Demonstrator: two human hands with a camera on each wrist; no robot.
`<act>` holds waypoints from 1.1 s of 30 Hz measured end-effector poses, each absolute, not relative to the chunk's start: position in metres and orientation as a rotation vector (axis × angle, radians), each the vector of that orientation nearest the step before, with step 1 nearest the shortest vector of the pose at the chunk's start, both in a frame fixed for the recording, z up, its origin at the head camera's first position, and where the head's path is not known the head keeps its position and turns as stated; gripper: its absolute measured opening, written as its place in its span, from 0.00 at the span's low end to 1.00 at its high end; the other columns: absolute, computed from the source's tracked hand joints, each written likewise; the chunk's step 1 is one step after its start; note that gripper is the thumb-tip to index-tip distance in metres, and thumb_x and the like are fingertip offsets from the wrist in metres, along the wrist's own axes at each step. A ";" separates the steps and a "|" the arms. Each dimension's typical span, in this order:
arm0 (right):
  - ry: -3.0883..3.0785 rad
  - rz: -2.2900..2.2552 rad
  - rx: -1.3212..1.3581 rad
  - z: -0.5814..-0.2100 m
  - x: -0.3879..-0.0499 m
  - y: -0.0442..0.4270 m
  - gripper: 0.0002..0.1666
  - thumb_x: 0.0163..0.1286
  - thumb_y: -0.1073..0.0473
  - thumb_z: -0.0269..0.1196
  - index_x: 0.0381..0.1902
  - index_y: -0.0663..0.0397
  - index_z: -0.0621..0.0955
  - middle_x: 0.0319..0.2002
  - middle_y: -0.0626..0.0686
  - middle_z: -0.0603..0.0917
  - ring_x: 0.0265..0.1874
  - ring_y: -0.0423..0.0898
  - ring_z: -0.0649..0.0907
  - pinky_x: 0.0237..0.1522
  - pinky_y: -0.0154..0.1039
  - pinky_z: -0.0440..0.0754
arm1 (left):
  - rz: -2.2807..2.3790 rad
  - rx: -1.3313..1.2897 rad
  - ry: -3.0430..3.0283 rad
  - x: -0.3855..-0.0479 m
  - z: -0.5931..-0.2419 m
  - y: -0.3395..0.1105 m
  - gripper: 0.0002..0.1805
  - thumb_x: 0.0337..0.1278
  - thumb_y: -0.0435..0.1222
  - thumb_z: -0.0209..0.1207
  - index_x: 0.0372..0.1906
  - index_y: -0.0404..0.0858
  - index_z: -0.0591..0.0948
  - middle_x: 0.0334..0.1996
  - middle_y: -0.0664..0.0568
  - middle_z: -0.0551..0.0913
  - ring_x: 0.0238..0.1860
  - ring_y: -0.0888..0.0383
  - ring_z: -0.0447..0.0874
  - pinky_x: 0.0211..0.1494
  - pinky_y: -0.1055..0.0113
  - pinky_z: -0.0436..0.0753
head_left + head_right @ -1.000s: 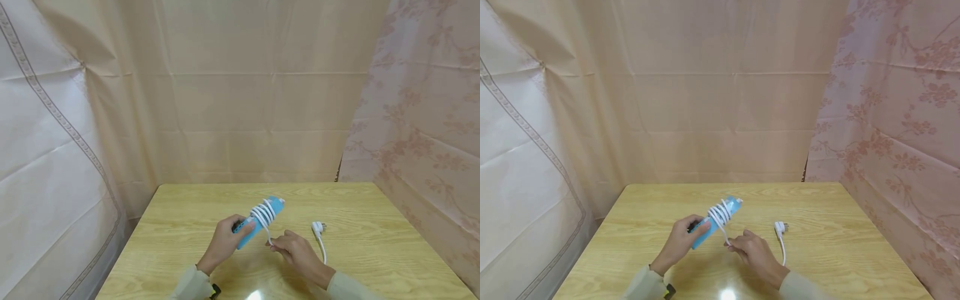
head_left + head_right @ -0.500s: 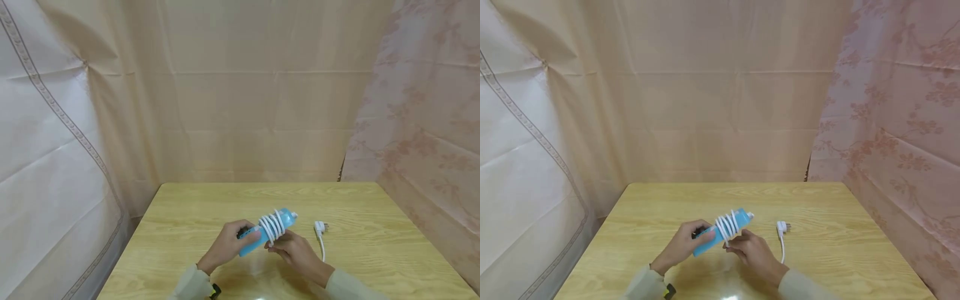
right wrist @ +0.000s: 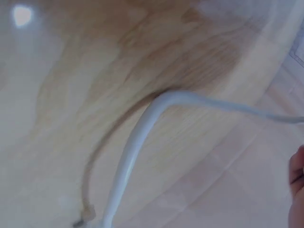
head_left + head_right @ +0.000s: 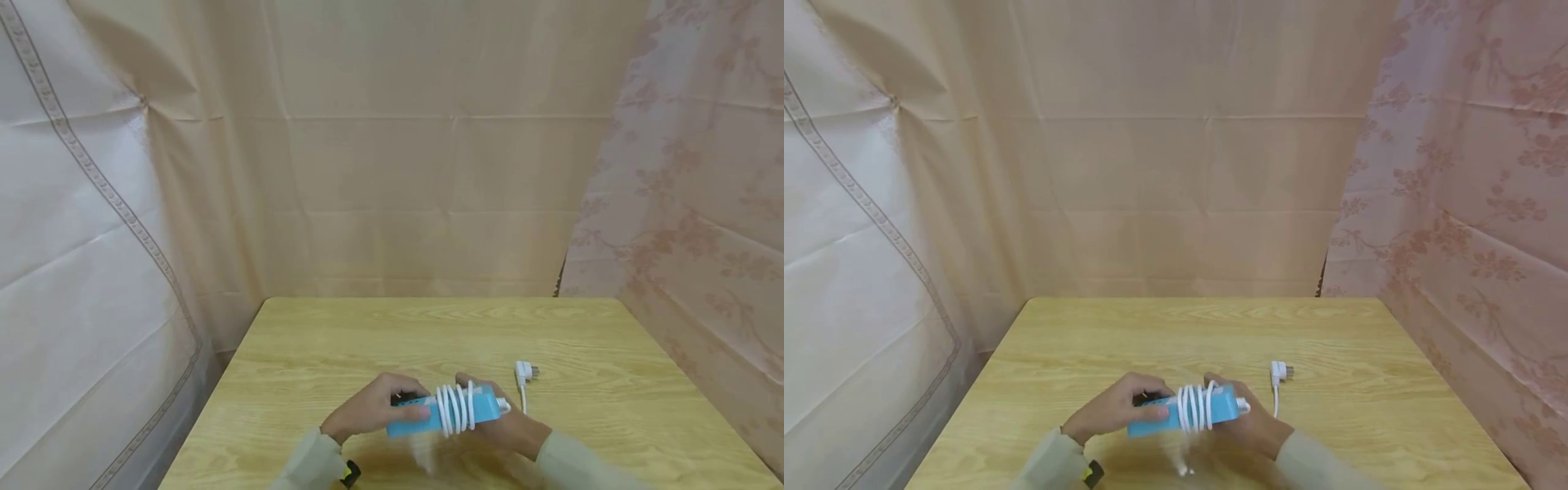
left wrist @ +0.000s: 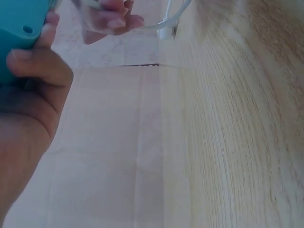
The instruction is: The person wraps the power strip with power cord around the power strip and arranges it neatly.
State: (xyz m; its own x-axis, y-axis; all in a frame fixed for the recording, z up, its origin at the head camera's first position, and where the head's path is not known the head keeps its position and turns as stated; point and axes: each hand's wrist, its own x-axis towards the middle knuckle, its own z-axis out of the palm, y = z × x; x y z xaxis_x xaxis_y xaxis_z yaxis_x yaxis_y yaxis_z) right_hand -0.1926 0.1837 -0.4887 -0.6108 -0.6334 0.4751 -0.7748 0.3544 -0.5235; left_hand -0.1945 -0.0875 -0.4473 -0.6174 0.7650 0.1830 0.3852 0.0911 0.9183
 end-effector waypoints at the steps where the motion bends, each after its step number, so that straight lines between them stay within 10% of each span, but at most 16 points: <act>1: -2.427 1.183 1.309 -0.489 -0.194 0.184 0.18 0.64 0.65 0.73 0.40 0.45 0.74 0.30 0.39 0.76 0.27 0.30 0.76 0.27 0.31 0.79 | 1.529 1.156 2.000 -0.195 -0.448 -0.088 0.19 0.73 0.50 0.60 0.53 0.40 0.87 0.42 0.57 0.87 0.36 0.65 0.81 0.41 0.67 0.83; 7: -2.322 0.948 1.520 -0.491 -0.202 0.183 0.07 0.75 0.56 0.65 0.36 0.36 0.83 0.31 0.38 0.64 0.27 0.26 0.61 0.28 0.19 0.63 | 1.425 1.269 1.946 -0.193 -0.445 -0.087 0.15 0.71 0.44 0.63 0.52 0.40 0.87 0.37 0.58 0.83 0.32 0.66 0.76 0.36 0.72 0.78; 17: -1.985 0.535 1.720 -0.484 -0.204 0.178 0.13 0.81 0.54 0.57 0.49 0.44 0.88 0.40 0.35 0.85 0.32 0.32 0.64 0.35 0.17 0.60 | 1.331 1.332 1.963 -0.190 -0.446 -0.081 0.11 0.62 0.36 0.70 0.49 0.41 0.89 0.35 0.63 0.84 0.31 0.70 0.77 0.34 0.72 0.79; 33: -1.947 0.521 1.770 -0.475 -0.204 0.167 0.07 0.76 0.58 0.63 0.41 0.39 0.87 0.39 0.32 0.85 0.31 0.32 0.62 0.36 0.20 0.59 | 1.330 1.378 1.866 -0.187 -0.451 -0.076 0.11 0.62 0.32 0.69 0.48 0.39 0.88 0.43 0.62 0.86 0.39 0.69 0.81 0.44 0.69 0.83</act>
